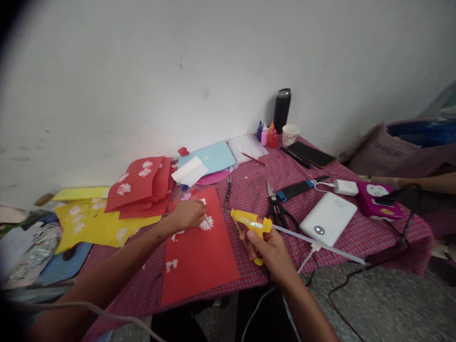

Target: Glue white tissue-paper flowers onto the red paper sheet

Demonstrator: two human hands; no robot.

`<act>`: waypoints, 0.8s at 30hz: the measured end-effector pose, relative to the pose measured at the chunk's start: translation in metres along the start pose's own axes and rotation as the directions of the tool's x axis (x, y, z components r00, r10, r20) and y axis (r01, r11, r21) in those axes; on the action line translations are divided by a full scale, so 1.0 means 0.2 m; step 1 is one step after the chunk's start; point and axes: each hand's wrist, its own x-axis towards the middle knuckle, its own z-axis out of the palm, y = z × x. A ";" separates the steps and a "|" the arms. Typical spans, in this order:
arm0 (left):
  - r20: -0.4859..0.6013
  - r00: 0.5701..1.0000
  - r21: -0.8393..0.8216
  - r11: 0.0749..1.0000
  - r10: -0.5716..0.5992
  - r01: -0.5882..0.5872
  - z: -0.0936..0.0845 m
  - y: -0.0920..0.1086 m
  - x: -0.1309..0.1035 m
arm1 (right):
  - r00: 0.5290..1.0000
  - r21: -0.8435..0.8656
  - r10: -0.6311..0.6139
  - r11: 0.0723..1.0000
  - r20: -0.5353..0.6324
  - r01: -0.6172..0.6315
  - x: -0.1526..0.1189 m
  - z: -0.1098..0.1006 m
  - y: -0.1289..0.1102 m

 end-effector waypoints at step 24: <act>0.016 0.996 -0.005 0.996 0.092 -0.092 0.00 0.00 -0.01 | 1.000 -0.006 0.011 1.000 -0.007 -0.011 0.00 -0.01 0.02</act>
